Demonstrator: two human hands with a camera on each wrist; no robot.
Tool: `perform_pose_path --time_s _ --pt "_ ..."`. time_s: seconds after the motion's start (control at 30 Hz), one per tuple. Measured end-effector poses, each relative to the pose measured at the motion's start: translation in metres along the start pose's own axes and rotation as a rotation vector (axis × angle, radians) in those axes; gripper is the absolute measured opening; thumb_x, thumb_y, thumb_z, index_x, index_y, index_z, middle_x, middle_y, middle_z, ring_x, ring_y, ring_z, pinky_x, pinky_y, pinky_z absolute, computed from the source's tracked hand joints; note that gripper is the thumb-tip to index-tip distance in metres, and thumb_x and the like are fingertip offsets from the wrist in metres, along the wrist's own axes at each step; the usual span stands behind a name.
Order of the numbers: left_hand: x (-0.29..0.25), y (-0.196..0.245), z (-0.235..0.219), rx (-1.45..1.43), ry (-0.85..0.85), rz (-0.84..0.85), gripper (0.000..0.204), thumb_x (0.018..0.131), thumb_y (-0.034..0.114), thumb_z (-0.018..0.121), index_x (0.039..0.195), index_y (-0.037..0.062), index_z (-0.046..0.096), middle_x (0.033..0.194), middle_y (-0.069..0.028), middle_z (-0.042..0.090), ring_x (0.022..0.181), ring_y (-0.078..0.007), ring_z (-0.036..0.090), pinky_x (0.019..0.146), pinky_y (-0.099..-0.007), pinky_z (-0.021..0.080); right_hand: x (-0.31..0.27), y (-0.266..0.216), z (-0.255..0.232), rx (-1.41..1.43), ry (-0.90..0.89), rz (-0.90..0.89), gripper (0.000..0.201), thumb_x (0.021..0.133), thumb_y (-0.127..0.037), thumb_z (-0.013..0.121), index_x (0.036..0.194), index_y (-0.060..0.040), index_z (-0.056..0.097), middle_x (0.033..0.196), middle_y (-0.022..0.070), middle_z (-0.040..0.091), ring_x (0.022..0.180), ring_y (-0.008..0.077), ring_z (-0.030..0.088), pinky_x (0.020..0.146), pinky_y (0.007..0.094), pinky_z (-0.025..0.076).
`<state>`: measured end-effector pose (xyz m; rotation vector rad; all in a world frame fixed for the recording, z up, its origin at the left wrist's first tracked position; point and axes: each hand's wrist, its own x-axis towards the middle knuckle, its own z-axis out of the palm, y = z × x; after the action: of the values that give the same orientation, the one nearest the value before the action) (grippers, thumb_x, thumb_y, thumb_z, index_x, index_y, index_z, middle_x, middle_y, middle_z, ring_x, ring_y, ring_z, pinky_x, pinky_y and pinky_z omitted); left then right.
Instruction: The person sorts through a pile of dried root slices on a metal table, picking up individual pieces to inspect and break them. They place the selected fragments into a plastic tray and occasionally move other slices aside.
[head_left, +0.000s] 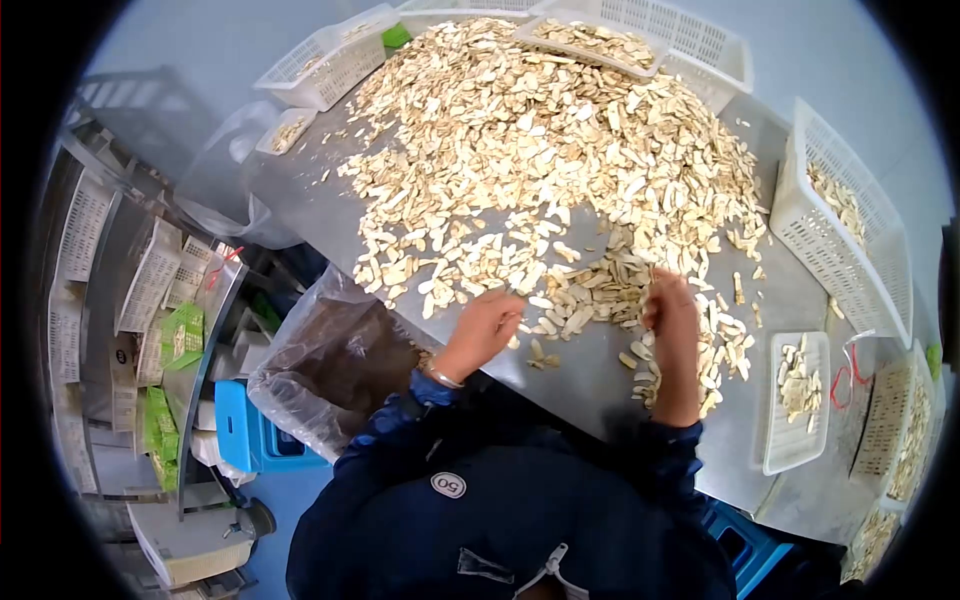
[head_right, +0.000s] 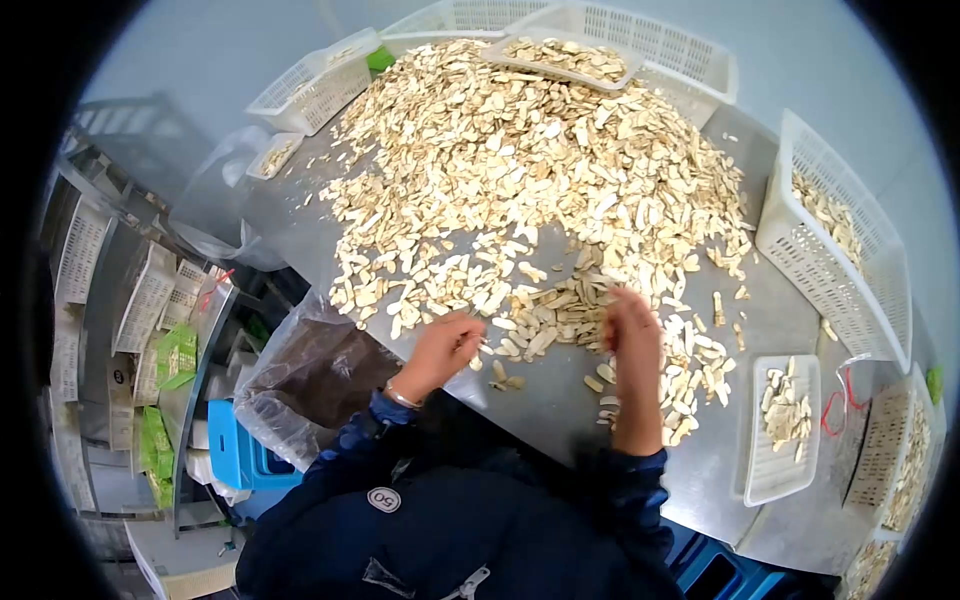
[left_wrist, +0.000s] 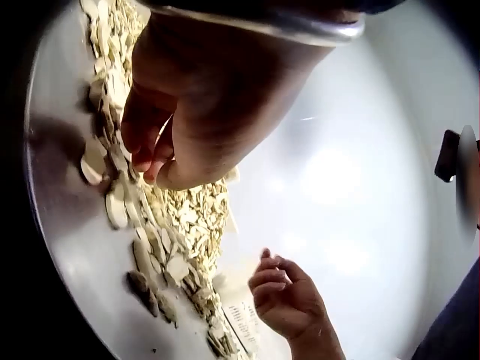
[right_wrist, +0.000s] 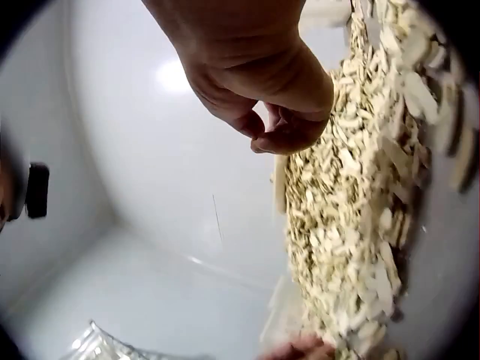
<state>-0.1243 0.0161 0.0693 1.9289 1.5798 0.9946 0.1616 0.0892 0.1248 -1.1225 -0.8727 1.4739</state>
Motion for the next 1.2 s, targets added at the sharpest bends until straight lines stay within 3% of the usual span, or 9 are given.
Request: perform_pose_path --time_s 0.07,0.1,0.13,0.3,0.5,0.7,0.97,1.07,1.2 --pt "0.014 0.008 0.013 0.095 0.076 0.16 0.01 0.086 0.005 0.066 0.096 0.0041 0.067 0.091 -0.0111 0.065 0.082 -0.0293 0.063 0.072 -0.0366 0.052 -0.017 0.035 0.012 -0.585 -0.129 -0.044 0.024 0.096 -0.016 0.061 0.115 -0.0044 0.068 0.073 0.0035 0.064 0.062 0.0127 0.061 0.058 0.0282 0.048" --pt "0.019 0.01 0.017 0.139 0.11 0.244 0.012 0.085 0.005 0.066 0.097 0.0046 0.067 0.093 -0.0114 0.065 0.086 -0.032 0.063 0.075 -0.0383 0.053 -0.031 0.038 0.02 -0.912 -0.195 -0.316 0.025 0.092 -0.015 0.063 0.114 -0.0043 0.068 0.072 0.0103 0.067 0.063 0.0219 0.066 0.061 0.0336 0.051" --pt "0.022 0.009 0.018 0.18 0.08 0.224 0.012 0.084 0.005 0.066 0.096 0.0051 0.068 0.095 -0.0112 0.066 0.088 -0.0327 0.063 0.076 -0.0391 0.053 -0.039 0.048 0.024 -0.937 -0.195 -0.346 0.033 0.088 -0.015 0.067 0.119 -0.0049 0.066 0.076 0.0154 0.068 0.068 0.0316 0.067 0.063 0.04 0.052" --pt "0.025 -0.007 0.023 0.303 0.08 0.137 0.009 0.083 0.006 0.066 0.092 0.0074 0.067 0.093 -0.009 0.064 0.09 -0.0319 0.063 0.075 -0.041 0.053 -0.047 0.071 0.026 -1.249 -0.152 -0.311 0.05 0.085 -0.016 0.067 0.133 -0.0064 0.056 0.075 0.0169 0.067 0.071 0.036 0.067 0.063 0.0455 0.051" --pt "0.002 -0.012 0.002 0.283 0.171 0.004 0.011 0.084 0.004 0.065 0.095 0.0045 0.067 0.094 -0.0124 0.066 0.088 -0.0345 0.064 0.074 -0.0413 0.053 -0.044 0.088 0.036 -1.196 -0.348 -0.236 0.047 0.085 -0.012 0.064 0.132 -0.0114 0.056 0.084 0.0167 0.069 0.08 0.0378 0.067 0.069 0.0481 0.052" --pt "-0.018 0.004 0.012 0.18 0.085 0.118 0.017 0.084 0.005 0.067 0.101 0.0046 0.067 0.101 -0.0132 0.066 0.094 -0.0356 0.062 0.082 -0.041 0.052 -0.033 0.085 0.035 -1.327 -0.172 -0.426 0.039 0.084 -0.003 0.059 0.122 -0.0101 0.059 0.104 0.0156 0.064 0.088 0.0366 0.067 0.07 0.0465 0.054" --pt "0.003 0.019 0.025 0.257 -0.047 0.229 0.022 0.083 0.004 0.069 0.104 0.0056 0.068 0.104 -0.0103 0.067 0.093 -0.0326 0.062 0.079 -0.0385 0.052 -0.03 0.078 0.031 -1.255 -0.106 -0.444 0.041 0.083 0.001 0.057 0.122 -0.0089 0.063 0.103 0.0165 0.062 0.089 0.0377 0.065 0.073 0.0458 0.053" --pt "0.004 0.013 0.026 0.279 -0.014 0.203 0.022 0.083 0.004 0.069 0.105 0.0047 0.069 0.097 -0.0102 0.067 0.085 -0.0325 0.063 0.074 -0.0371 0.053 -0.027 0.083 0.022 -1.239 -0.114 -0.508 0.039 0.083 0.002 0.056 0.12 -0.0088 0.063 0.103 0.0159 0.061 0.09 0.0378 0.063 0.075 0.0456 0.053" --pt "-0.001 0.004 0.024 -0.02 0.067 -0.022 0.019 0.088 0.003 0.068 0.107 0.0016 0.068 0.086 -0.0079 0.065 0.069 -0.0211 0.062 0.064 -0.0314 0.051 -0.023 0.09 0.024 -1.219 -0.124 -0.514 0.029 0.084 -0.001 0.06 0.112 -0.0072 0.065 0.101 0.015 0.061 0.091 0.0372 0.063 0.077 0.0452 0.052"
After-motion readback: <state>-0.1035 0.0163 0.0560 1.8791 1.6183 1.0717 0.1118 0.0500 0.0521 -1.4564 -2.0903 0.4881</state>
